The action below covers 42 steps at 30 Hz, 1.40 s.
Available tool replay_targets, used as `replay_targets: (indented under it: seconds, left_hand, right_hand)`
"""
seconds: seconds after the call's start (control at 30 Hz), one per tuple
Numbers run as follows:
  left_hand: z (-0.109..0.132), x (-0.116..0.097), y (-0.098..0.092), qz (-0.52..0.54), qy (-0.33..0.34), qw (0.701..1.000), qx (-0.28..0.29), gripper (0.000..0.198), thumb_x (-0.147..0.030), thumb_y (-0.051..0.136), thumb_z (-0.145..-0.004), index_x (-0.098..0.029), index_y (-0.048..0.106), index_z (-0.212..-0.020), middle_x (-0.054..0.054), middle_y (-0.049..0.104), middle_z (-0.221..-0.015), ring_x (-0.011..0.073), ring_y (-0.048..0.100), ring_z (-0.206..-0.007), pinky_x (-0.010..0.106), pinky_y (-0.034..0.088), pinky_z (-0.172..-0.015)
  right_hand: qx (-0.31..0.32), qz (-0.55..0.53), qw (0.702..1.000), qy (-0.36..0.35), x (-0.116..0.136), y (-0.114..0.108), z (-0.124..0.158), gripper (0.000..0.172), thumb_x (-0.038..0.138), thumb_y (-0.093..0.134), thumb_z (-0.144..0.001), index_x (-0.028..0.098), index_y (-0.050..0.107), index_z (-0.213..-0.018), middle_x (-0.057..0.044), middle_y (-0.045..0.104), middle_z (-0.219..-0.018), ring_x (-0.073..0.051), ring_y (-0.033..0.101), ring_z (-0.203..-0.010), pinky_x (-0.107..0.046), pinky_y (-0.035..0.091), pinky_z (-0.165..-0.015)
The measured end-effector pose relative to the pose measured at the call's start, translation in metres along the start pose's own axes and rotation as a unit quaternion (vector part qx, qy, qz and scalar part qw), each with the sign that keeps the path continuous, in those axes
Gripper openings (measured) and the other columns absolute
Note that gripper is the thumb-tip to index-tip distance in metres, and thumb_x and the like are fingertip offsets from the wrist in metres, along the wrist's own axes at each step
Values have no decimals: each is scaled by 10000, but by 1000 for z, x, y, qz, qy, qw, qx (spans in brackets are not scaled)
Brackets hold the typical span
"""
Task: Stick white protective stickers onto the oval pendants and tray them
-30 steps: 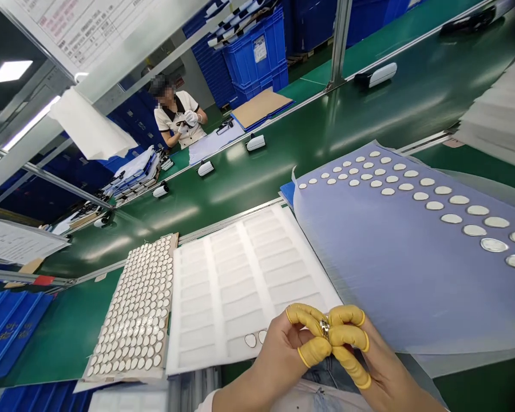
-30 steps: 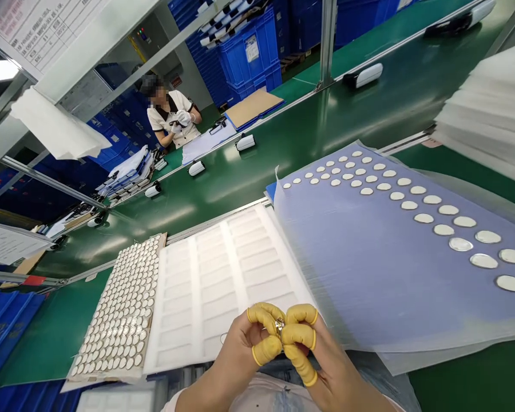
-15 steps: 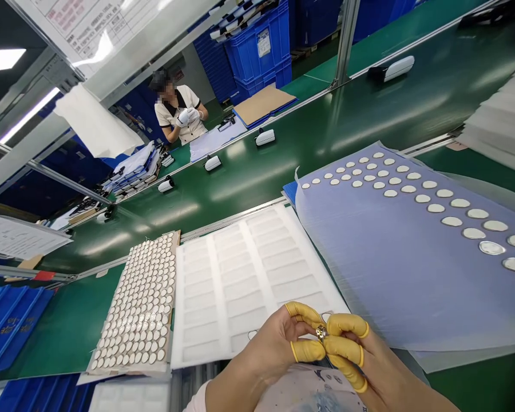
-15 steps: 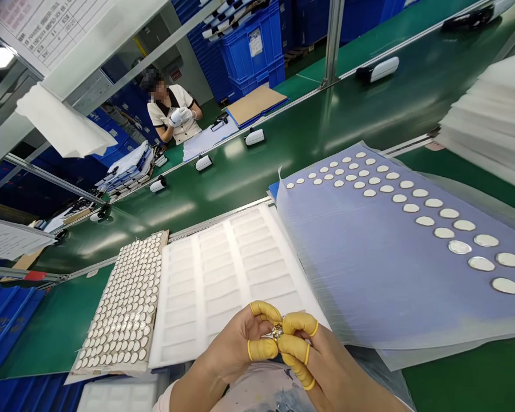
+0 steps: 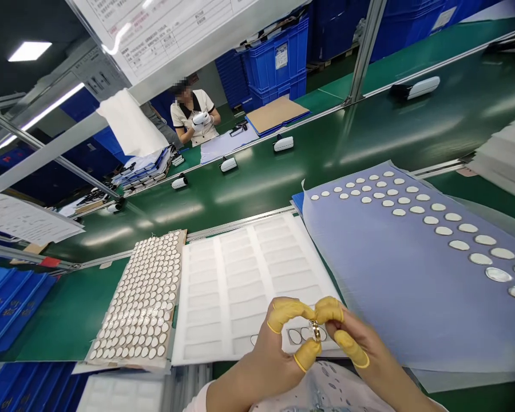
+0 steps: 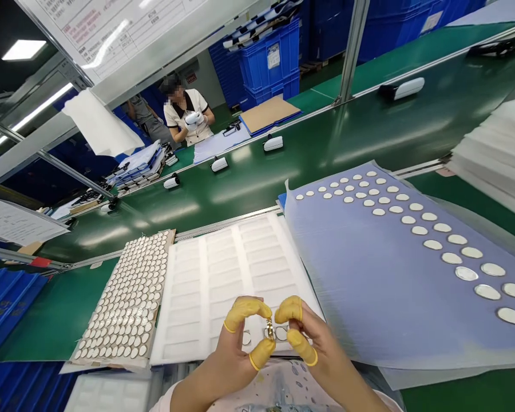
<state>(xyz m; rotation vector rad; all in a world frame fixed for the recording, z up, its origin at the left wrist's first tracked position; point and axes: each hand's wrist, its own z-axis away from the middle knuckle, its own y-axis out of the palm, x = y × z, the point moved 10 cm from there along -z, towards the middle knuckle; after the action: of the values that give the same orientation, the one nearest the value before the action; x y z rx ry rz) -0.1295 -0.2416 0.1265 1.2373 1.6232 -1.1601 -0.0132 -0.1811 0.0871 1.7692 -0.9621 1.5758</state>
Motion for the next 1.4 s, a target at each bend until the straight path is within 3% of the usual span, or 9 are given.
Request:
replay_targets:
  seconds: [0.13, 0.3, 0.43, 0.5, 0.57, 0.73, 0.9, 1.07, 1.4]
  left_hand:
    - [-2, -17, 0, -123, 114, 986, 25, 575, -96, 587, -870, -327, 414, -1367, 74, 611, -1097, 232, 569, -1067, 529, 404, -1079]
    - [-3, -4, 4, -208, 108, 970, 72, 528, -95, 543, -884, -303, 451, -1361, 105, 647, -1102, 253, 610, -1054, 579, 389, -1093]
    - [-6, -5, -8, -204, 107, 973, 18, 492, -113, 516, -910, -283, 485, -1370, 121, 631, -1175, 255, 587, -1150, 535, 425, -1078]
    - [-12, 11, -21, -159, 14, 987, -30, 356, -190, 499, -957, -246, 542, -1306, 133, 619, -1189, 241, 594, -1124, 479, 475, -1016]
    - [-15, 37, -22, -63, -121, 990, -35, 244, -343, 510, -984, -203, 610, -1157, 114, 648, -1060, 213, 636, -967, 410, 529, -887]
    - [-8, 71, 7, 171, -300, 938, 46, 483, -618, 688, -812, -148, 605, -885, 19, 612, -729, 130, 614, -620, 286, 514, -632]
    - [-8, 71, 7, 227, -300, 925, 48, 421, -497, 789, -776, -143, 637, -947, 37, 625, -845, 124, 643, -678, 276, 521, -660]
    - [-13, 57, 4, 337, -244, 909, 30, 490, -481, 857, -694, -173, 626, -998, 62, 641, -930, 172, 650, -808, 332, 544, -745]
    - [-3, 56, 13, 420, -225, 878, 47, 601, -479, 940, -521, -203, 635, -959, 36, 622, -917, 169, 634, -772, 344, 502, -749]
  right_hand:
    - [83, -52, 993, 69, 7, 21, -12, 552, 729, 425, -916, 229, 595, -755, -18, 501, -764, -199, 495, -726, -326, 471, -669]
    - [119, -53, 989, 76, 10, 31, -24, 455, 604, 541, -927, 212, 618, -709, -4, 489, -720, -171, 467, -670, -304, 458, -619]
    - [84, 9, 996, 37, 7, 17, -30, 221, 427, 651, -893, 233, 659, -786, 28, 445, -693, -136, 404, -592, -278, 447, -562]
    - [60, 62, 996, 7, 9, 8, -29, 104, 333, 666, -875, 271, 695, -953, 23, 496, -749, -125, 403, -571, -290, 472, -584]
    - [58, 111, 992, -18, 12, 5, -25, 258, 275, 654, -874, 320, 686, -1126, 2, 567, -846, -126, 444, -575, -311, 507, -625]
    - [68, 175, 981, -54, 19, 8, -19, 395, 230, 622, -902, 384, 642, -1266, -8, 615, -920, -123, 486, -565, -284, 515, -575]
    - [69, 157, 982, -81, 26, 9, -19, 393, 206, 597, -916, 404, 654, -1251, -2, 625, -892, -115, 477, -537, -268, 501, -540]
    - [24, -22, 999, 2, 5, -5, -16, 207, 328, 701, -886, 319, 709, -1092, -29, 642, -890, -154, 593, -658, -312, 564, -664]
    - [83, -252, 961, 80, -7, 22, -5, 250, 424, 760, -847, 377, 727, -1090, -31, 671, -937, -212, 690, -847, -351, 570, -755]
